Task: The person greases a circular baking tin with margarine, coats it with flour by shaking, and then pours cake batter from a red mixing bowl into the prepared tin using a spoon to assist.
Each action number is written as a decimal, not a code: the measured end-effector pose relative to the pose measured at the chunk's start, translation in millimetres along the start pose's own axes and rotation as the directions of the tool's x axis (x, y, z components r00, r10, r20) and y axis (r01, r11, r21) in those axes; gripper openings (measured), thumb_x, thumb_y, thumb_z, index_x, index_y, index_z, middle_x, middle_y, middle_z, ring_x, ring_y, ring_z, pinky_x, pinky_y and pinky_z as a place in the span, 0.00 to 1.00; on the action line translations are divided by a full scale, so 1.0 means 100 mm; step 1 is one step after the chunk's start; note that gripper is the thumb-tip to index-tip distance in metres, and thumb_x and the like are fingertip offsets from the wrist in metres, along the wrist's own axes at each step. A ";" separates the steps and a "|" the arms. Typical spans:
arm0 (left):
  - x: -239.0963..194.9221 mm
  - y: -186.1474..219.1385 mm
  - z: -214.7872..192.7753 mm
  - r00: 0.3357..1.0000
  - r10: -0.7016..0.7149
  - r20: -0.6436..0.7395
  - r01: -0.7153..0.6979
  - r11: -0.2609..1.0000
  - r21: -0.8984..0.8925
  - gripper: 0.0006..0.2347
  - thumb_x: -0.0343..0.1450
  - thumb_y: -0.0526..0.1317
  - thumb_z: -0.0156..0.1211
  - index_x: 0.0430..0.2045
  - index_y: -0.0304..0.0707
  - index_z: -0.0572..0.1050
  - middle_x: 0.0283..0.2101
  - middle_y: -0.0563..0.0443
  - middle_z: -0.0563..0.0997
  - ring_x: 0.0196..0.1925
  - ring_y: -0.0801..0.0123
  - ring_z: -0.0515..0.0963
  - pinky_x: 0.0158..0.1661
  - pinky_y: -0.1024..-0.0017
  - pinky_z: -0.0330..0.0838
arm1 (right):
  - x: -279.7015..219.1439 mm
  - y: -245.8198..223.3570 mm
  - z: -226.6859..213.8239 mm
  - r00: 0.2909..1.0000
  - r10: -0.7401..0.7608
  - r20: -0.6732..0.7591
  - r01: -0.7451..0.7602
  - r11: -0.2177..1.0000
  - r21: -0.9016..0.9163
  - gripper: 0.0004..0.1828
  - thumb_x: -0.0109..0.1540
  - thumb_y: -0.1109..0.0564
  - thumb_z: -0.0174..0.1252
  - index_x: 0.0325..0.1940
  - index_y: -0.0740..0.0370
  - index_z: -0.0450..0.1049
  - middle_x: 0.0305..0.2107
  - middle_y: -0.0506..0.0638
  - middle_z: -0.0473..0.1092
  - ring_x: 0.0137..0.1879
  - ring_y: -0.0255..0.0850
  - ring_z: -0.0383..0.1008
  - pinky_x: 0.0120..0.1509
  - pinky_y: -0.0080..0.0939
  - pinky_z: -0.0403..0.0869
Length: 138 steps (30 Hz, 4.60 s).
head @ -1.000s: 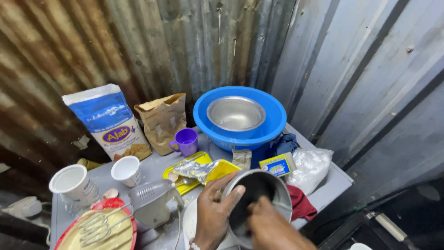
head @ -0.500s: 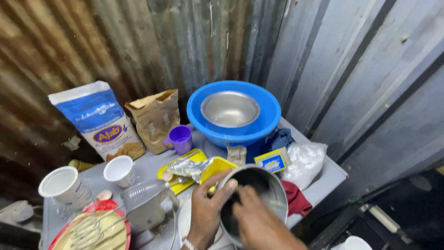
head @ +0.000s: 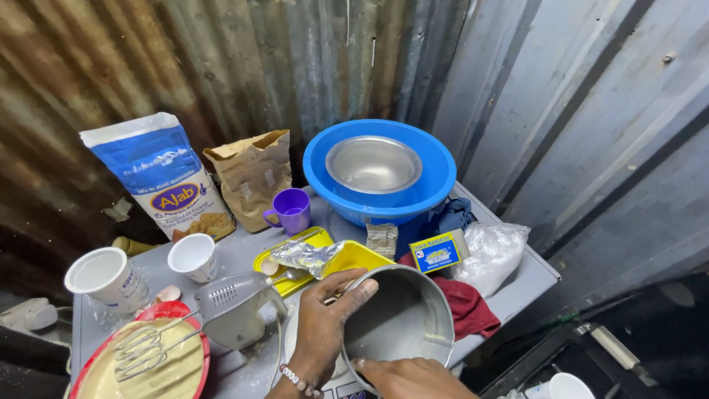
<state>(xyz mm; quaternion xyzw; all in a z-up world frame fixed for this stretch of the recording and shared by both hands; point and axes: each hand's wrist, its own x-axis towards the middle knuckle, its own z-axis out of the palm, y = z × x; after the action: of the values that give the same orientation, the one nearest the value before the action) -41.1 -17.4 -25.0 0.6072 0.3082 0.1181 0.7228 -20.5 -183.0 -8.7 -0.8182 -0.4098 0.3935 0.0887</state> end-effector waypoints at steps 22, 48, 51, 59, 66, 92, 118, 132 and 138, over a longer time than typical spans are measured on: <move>-0.07 0.01 -0.09 0.993 -0.117 0.029 0.120 0.981 -0.154 0.23 0.66 0.38 0.77 0.58 0.33 0.91 0.55 0.42 0.94 0.58 0.65 0.88 0.63 0.70 0.77 | 0.73 0.94 0.97 0.894 -0.279 -0.351 0.043 0.832 -0.553 0.10 0.68 0.50 0.62 0.41 0.58 0.79 0.34 0.57 0.72 0.32 0.63 0.79 0.27 0.69 0.76; -0.24 -0.50 -0.17 0.951 0.299 -0.072 -0.285 0.945 0.160 0.39 0.63 0.45 0.71 0.77 0.57 0.70 0.79 0.54 0.74 0.82 0.64 0.71 0.76 0.60 0.64 | 0.69 0.44 0.81 0.176 -0.539 -0.824 0.123 0.842 -0.525 0.13 0.61 0.69 0.49 0.27 0.54 0.70 0.19 0.49 0.65 0.24 0.47 0.64 0.36 0.49 0.66; -0.12 -0.39 -0.24 0.928 0.358 -0.101 -0.340 0.927 0.156 0.32 0.66 0.44 0.68 0.72 0.55 0.77 0.75 0.53 0.81 0.78 0.65 0.77 0.74 0.62 0.68 | 0.76 0.19 0.88 0.020 -0.464 -0.886 0.177 0.873 -0.454 0.18 0.69 0.70 0.42 0.33 0.58 0.74 0.19 0.47 0.63 0.21 0.43 0.62 0.33 0.45 0.66; 0.05 0.05 -0.42 0.967 0.214 0.137 -0.245 0.926 0.288 0.28 0.63 0.47 0.74 0.63 0.57 0.88 0.67 0.61 0.90 0.66 0.76 0.89 0.65 0.73 0.79 | 0.75 1.36 0.77 0.576 -0.670 -0.469 0.031 0.591 -0.806 0.19 0.68 0.54 0.56 0.58 0.64 0.83 0.66 0.62 0.77 0.76 0.59 0.72 0.86 0.70 0.57; 0.15 0.22 -0.41 0.978 0.169 0.119 -0.198 0.931 0.306 0.23 0.60 0.48 0.78 0.52 0.54 0.93 0.61 0.60 0.95 0.66 0.79 0.90 0.67 0.75 0.76 | 1.30 1.78 1.46 0.317 -0.706 -0.633 0.216 0.704 -0.677 0.21 0.76 0.48 0.55 0.73 0.46 0.79 0.66 0.43 0.80 0.70 0.37 0.79 0.76 0.56 0.67; -0.02 0.05 -0.43 0.929 0.344 0.135 -0.368 0.889 0.271 0.34 0.64 0.57 0.76 0.68 0.54 0.80 0.69 0.59 0.87 0.70 0.73 0.83 0.70 0.69 0.71 | 0.57 0.53 0.53 -0.018 -0.744 -0.668 0.046 0.667 -0.744 0.15 0.75 0.59 0.55 0.34 0.56 0.79 0.34 0.47 0.81 0.37 0.42 0.78 0.57 0.45 0.74; -0.41 -0.07 -0.47 0.975 0.217 -0.039 -0.203 0.953 0.223 0.34 0.64 0.47 0.69 0.72 0.64 0.80 0.71 0.55 0.85 0.75 0.68 0.82 0.71 0.62 0.74 | 0.52 -0.01 0.79 -0.012 -0.592 -0.806 0.302 0.766 -0.568 0.24 0.75 0.63 0.39 0.37 0.64 0.82 0.25 0.45 0.75 0.28 0.36 0.79 0.52 0.42 0.83; -0.49 -0.60 -0.48 0.865 0.455 -0.209 -0.388 0.873 0.296 0.47 0.56 0.42 0.75 0.79 0.57 0.67 0.70 0.49 0.77 0.78 0.61 0.76 0.74 0.59 0.65 | 0.51 0.14 0.64 -0.107 -0.567 -0.817 0.396 0.729 -0.558 0.16 0.70 0.66 0.47 0.27 0.58 0.68 0.26 0.49 0.75 0.30 0.41 0.73 0.50 0.46 0.76; -0.58 -0.44 -0.55 0.855 0.452 -0.255 -0.411 0.890 0.197 0.42 0.61 0.43 0.68 0.79 0.57 0.68 0.72 0.48 0.78 0.78 0.61 0.77 0.72 0.59 0.68 | 0.53 -0.26 0.76 -0.184 -0.381 -0.906 0.436 0.795 -0.423 0.13 0.68 0.62 0.50 0.32 0.52 0.77 0.25 0.41 0.76 0.30 0.35 0.72 0.49 0.41 0.72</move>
<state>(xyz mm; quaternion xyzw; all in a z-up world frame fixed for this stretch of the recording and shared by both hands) -127.7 -15.3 -52.7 0.6841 0.2750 0.3449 0.5808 -72.4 -140.4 -78.0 -0.6649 -0.4537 -0.3417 0.4852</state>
